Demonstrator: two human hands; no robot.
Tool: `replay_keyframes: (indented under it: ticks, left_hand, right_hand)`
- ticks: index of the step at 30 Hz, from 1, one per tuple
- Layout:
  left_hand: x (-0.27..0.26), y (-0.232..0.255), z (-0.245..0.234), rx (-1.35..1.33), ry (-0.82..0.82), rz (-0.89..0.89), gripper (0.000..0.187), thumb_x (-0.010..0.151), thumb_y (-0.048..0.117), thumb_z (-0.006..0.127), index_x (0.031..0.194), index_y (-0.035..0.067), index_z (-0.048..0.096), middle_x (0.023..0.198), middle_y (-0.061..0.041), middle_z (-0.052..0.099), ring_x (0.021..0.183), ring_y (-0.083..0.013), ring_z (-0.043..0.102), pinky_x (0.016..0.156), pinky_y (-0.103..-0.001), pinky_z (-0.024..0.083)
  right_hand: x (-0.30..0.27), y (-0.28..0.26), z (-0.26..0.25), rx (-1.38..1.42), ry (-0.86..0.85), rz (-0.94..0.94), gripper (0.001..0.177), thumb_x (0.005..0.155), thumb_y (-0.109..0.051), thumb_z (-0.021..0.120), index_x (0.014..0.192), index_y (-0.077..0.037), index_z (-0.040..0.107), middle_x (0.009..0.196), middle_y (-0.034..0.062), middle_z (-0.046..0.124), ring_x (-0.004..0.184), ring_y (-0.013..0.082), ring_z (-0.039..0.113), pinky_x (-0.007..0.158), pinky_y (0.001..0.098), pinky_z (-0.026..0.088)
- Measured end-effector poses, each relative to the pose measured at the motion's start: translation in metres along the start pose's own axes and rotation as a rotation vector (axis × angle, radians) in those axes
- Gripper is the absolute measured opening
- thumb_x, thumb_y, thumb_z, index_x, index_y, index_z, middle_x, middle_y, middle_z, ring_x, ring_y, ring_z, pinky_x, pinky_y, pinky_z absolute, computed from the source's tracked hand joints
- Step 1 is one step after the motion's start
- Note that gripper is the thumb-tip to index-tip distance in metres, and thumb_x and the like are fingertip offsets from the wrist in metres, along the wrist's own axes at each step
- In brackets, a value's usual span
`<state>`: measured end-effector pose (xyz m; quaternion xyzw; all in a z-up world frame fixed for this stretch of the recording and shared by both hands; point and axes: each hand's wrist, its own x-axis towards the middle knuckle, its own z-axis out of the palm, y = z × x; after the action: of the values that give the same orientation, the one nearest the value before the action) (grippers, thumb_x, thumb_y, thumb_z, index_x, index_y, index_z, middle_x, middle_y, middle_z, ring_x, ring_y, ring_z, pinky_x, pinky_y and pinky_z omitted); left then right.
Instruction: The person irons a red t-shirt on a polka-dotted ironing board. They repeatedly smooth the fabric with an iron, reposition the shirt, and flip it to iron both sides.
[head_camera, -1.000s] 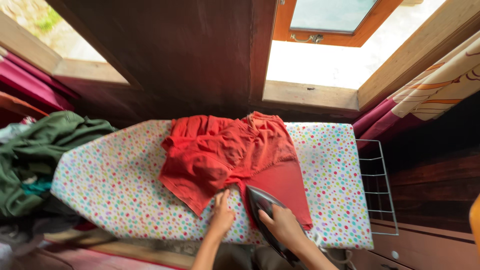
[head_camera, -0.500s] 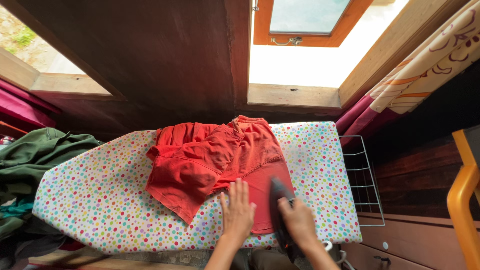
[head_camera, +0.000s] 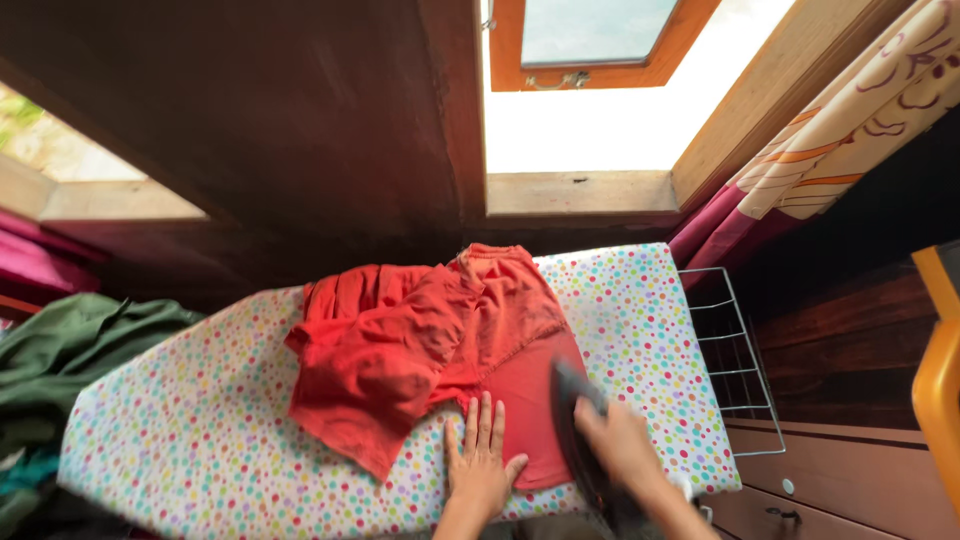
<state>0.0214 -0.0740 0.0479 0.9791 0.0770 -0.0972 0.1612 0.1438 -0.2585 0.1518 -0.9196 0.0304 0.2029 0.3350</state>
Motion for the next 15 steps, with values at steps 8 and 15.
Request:
replay_keyframes:
  ticks: [8, 15]
  left_hand:
    - [-0.028, 0.000, 0.010, 0.009, 0.449, -0.023, 0.107, 0.082, 0.061, 0.060, 0.155, -0.005, 0.016, 0.165, -0.022, 0.010, 0.152, -0.0358, 0.008, 0.118, -0.057, 0.006]
    - [-0.044, -0.009, 0.007, 0.010, 0.444, -0.020, 0.109, 0.084, 0.064, 0.058, 0.154, -0.009, 0.017, 0.164, -0.026, 0.012, 0.153, -0.0376, 0.009, 0.120, -0.053, 0.005]
  right_hand:
    - [0.026, -0.049, -0.021, -0.569, -0.317, -0.460, 0.047, 0.078, -0.055, 0.072, 0.093, -0.010, 0.075, 0.076, 0.0210, 0.072, 0.076, 0.0402, 0.071, 0.070, 0.0499, 0.057]
    - [0.078, -0.096, -0.010, -0.767, -0.418, -0.793, 0.047, 0.077, -0.058, 0.072, 0.076, -0.011, 0.074, 0.066, 0.0177, 0.068, 0.066, 0.0399, 0.069, 0.063, 0.0500, 0.057]
